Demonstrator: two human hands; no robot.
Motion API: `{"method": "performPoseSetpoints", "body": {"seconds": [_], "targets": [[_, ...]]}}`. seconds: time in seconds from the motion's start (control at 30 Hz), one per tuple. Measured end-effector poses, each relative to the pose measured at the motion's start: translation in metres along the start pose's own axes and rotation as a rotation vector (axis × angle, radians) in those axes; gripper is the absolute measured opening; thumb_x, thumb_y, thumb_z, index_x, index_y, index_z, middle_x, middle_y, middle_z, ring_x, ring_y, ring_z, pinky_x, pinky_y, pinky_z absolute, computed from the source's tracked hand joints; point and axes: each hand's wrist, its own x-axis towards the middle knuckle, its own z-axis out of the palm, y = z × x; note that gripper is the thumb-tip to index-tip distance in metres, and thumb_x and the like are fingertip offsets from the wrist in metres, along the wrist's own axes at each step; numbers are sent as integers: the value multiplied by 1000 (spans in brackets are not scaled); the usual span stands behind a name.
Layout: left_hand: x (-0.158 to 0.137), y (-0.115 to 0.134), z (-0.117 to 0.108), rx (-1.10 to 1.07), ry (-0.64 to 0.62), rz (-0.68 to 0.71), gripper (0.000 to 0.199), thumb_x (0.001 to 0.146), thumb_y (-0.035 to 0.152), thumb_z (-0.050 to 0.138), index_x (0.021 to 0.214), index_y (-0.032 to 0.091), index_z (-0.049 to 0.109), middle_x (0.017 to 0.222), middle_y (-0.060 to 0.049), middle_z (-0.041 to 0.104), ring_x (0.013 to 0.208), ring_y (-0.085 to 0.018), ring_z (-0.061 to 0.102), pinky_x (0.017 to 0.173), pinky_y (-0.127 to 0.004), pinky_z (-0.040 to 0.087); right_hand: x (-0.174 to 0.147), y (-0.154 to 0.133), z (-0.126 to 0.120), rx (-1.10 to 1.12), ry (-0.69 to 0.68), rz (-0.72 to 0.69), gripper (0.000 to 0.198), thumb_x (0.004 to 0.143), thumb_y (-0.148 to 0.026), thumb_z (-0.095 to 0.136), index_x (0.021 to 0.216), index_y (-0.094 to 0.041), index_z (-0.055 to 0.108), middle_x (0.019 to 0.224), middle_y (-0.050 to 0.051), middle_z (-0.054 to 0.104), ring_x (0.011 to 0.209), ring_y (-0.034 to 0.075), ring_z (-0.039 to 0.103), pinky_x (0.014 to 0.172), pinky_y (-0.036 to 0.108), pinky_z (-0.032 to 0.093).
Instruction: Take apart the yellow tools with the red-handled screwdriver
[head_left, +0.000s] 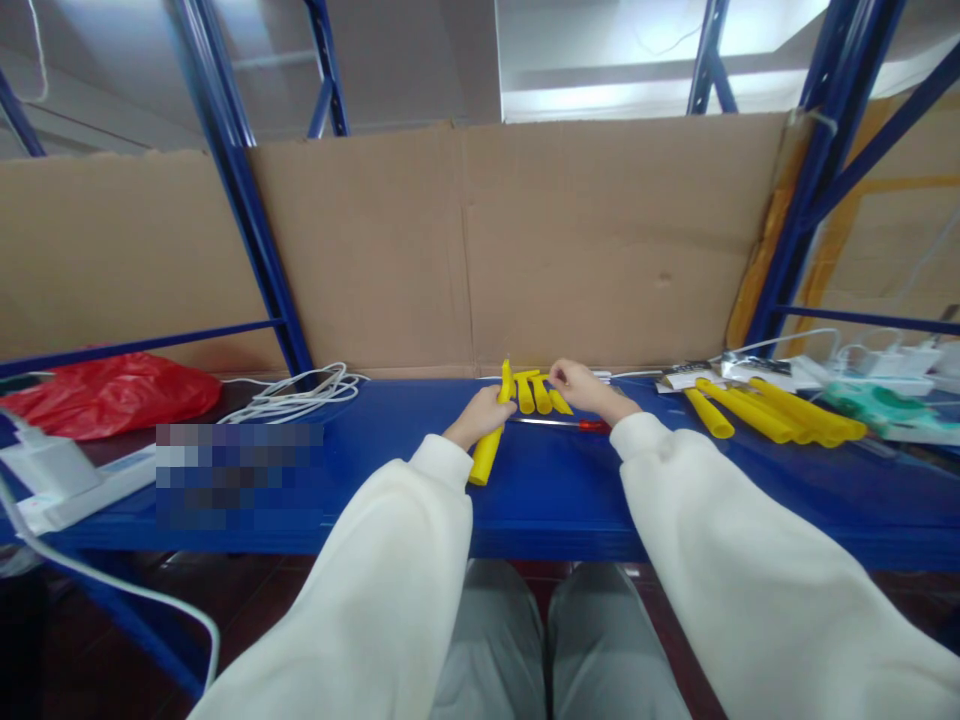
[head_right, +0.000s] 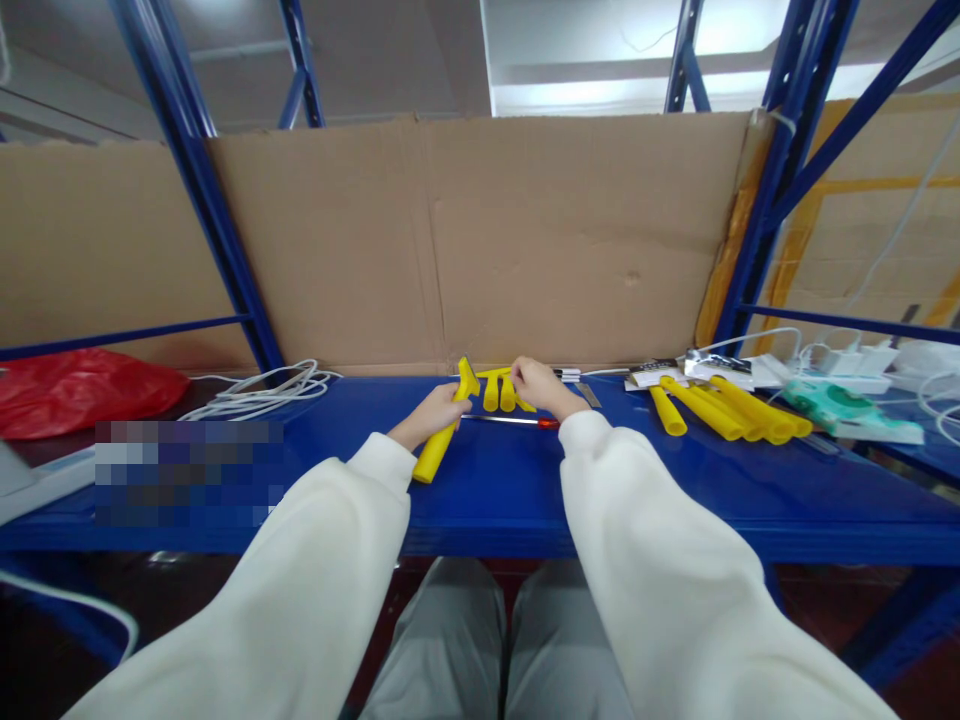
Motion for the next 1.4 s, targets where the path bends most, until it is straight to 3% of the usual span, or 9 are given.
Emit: {"method": "performPoseSetpoints", "body": {"seconds": [0.1, 0.2, 0.33, 0.63, 0.93, 1.17, 1.4], "targets": [[-1, -1, 0, -6, -28, -3, 18, 76, 4, 55, 85, 11, 68, 52, 4, 56, 47, -12, 52, 53, -22, 41, -2, 32, -18, -66, 31, 178, 21, 85, -12, 51, 90, -13, 72, 89, 11, 74, 80, 20, 66, 76, 27, 48], [-3, 1, 1, 12, -61, -9, 19, 77, 5, 56, 91, 9, 67, 51, 4, 55, 45, -13, 51, 50, -22, 40, -8, 64, -24, -130, -109, 295, 20, 79, -11, 57, 74, -15, 75, 77, 10, 75, 79, 23, 70, 74, 27, 51], [-3, 1, 1, 8, -54, -8, 24, 77, 6, 57, 98, 8, 68, 56, 3, 60, 46, -13, 54, 51, -23, 42, -11, 85, -16, -181, -193, 316, 16, 76, -13, 63, 70, -18, 76, 75, 9, 75, 84, 25, 72, 74, 28, 53], [-6, 3, 1, -4, -74, -19, 29, 78, 6, 55, 105, 6, 67, 54, 4, 57, 44, -12, 51, 49, -22, 40, -1, 75, 0, -162, -299, 325, 13, 79, -19, 63, 78, -17, 76, 82, 11, 76, 77, 23, 71, 70, 29, 54], [-6, 4, 1, 27, -94, -31, 18, 78, 8, 56, 91, 9, 69, 51, 3, 56, 46, -13, 52, 50, -22, 41, 3, 82, 10, -184, -236, 325, 13, 82, -22, 63, 82, -18, 76, 88, 9, 76, 86, 21, 70, 73, 26, 51], [-8, 6, 1, 11, -89, -44, 19, 76, 6, 57, 92, 10, 67, 51, 5, 55, 42, -12, 50, 48, -22, 40, 1, 73, 7, -216, -239, 378, 13, 85, -26, 63, 89, -20, 74, 96, 11, 76, 92, 24, 70, 78, 32, 52], [-1, -2, 2, 13, -86, -34, 21, 75, 6, 57, 92, 10, 68, 52, 4, 57, 46, -13, 54, 49, -22, 42, -4, 63, 2, -268, -243, 358, 18, 89, -26, 58, 94, -18, 73, 93, 14, 75, 87, 26, 71, 73, 33, 52]]}}
